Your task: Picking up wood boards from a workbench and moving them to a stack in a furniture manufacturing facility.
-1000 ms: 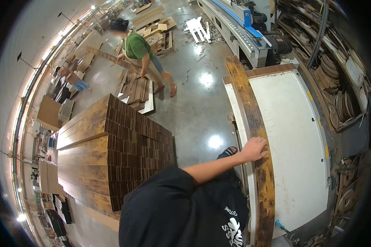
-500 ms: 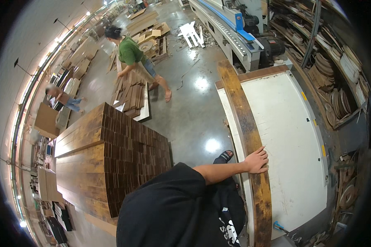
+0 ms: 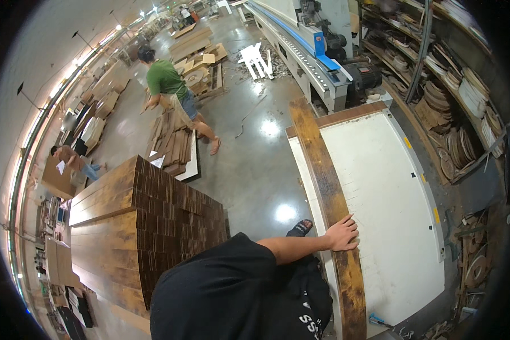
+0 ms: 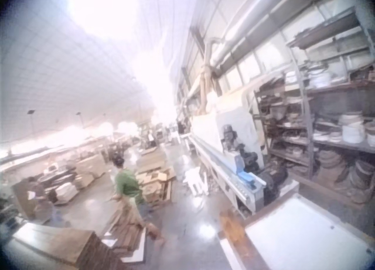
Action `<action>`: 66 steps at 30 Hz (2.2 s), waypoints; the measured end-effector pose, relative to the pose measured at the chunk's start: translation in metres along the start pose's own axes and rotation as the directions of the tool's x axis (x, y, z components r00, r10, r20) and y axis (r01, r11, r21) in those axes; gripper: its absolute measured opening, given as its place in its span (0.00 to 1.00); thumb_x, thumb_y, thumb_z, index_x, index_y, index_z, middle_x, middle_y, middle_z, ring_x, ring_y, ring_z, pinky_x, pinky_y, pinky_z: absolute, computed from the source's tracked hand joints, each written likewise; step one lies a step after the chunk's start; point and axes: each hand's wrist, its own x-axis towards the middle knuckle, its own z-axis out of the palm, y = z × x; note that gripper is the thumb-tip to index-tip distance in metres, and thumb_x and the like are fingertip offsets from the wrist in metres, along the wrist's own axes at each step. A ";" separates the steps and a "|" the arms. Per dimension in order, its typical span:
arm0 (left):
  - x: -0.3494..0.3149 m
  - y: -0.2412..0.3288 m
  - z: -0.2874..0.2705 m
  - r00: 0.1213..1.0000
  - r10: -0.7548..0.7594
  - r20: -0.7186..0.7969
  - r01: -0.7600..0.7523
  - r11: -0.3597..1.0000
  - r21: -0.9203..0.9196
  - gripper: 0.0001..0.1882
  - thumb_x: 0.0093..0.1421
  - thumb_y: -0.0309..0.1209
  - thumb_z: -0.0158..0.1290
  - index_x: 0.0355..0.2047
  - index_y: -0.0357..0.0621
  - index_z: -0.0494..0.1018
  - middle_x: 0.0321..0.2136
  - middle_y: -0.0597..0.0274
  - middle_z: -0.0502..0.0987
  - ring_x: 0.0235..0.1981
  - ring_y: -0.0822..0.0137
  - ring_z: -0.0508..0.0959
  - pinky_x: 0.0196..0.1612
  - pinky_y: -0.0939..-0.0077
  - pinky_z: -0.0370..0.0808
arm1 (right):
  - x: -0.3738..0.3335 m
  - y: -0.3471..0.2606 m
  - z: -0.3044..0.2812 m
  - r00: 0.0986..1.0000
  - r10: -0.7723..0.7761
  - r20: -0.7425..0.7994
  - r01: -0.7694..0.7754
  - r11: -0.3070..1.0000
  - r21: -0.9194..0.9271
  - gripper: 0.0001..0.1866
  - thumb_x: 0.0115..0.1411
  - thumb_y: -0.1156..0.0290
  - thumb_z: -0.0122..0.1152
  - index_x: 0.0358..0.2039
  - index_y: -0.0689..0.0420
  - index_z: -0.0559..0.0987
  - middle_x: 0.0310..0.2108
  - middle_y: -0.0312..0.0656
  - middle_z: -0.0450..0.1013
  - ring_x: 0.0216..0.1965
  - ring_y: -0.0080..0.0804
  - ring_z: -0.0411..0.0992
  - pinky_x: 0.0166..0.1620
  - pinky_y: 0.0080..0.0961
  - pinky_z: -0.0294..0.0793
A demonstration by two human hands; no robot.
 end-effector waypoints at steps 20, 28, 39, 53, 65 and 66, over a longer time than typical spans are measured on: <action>0.007 -0.004 0.001 0.987 0.022 0.159 -0.024 1.000 0.009 0.26 0.68 0.50 0.47 0.44 0.35 0.74 0.47 0.46 0.75 0.61 0.47 0.69 0.77 0.44 0.48 | -0.076 -0.020 -0.042 0.870 0.237 0.432 -0.260 0.965 -0.005 0.28 0.72 0.46 0.52 0.56 0.57 0.79 0.46 0.48 0.79 0.47 0.46 0.78 0.48 0.46 0.79; 0.010 -0.006 0.005 0.998 0.067 -0.017 -0.067 0.998 0.020 0.22 0.66 0.49 0.50 0.39 0.39 0.74 0.41 0.51 0.73 0.56 0.50 0.71 0.77 0.48 0.49 | -0.104 0.012 -0.092 0.798 0.311 0.517 -0.326 0.943 -0.064 0.28 0.72 0.46 0.52 0.57 0.57 0.79 0.47 0.48 0.79 0.47 0.45 0.78 0.48 0.45 0.79; 0.006 0.005 0.009 0.971 -0.146 -0.190 0.142 0.989 -0.036 0.29 0.62 0.45 0.61 0.56 0.37 0.72 0.56 0.46 0.72 0.61 0.45 0.69 0.73 0.49 0.56 | -0.137 0.095 -0.121 0.652 0.382 0.655 -0.366 0.915 -0.169 0.29 0.72 0.45 0.52 0.58 0.57 0.78 0.48 0.48 0.78 0.48 0.45 0.78 0.49 0.45 0.79; -0.052 -0.027 0.025 0.347 -0.753 0.558 0.714 -0.174 -0.678 0.64 0.50 0.71 0.66 0.67 0.25 0.59 0.60 0.40 0.72 0.57 0.53 0.75 0.59 0.60 0.73 | -0.077 -0.004 -0.133 0.597 0.132 0.791 -0.216 0.976 0.000 0.29 0.72 0.45 0.52 0.59 0.57 0.77 0.49 0.48 0.78 0.49 0.44 0.77 0.49 0.44 0.79; -0.055 -0.001 0.059 0.518 -0.628 0.581 0.402 -0.421 -0.813 0.53 0.54 0.68 0.65 0.63 0.38 0.60 0.36 0.59 0.75 0.35 0.64 0.76 0.51 0.56 0.73 | -0.047 -0.088 -0.172 0.597 -0.015 0.802 -0.248 0.947 0.202 0.30 0.72 0.45 0.52 0.60 0.57 0.76 0.50 0.48 0.77 0.50 0.44 0.77 0.50 0.44 0.79; -0.050 0.010 0.052 0.472 -0.637 0.609 0.385 -0.473 -0.792 0.49 0.55 0.65 0.66 0.63 0.41 0.64 0.46 0.53 0.75 0.47 0.54 0.76 0.59 0.47 0.71 | -0.046 -0.090 -0.175 0.597 -0.022 0.802 -0.251 0.945 0.212 0.30 0.72 0.45 0.52 0.60 0.57 0.76 0.50 0.48 0.77 0.50 0.44 0.77 0.50 0.44 0.79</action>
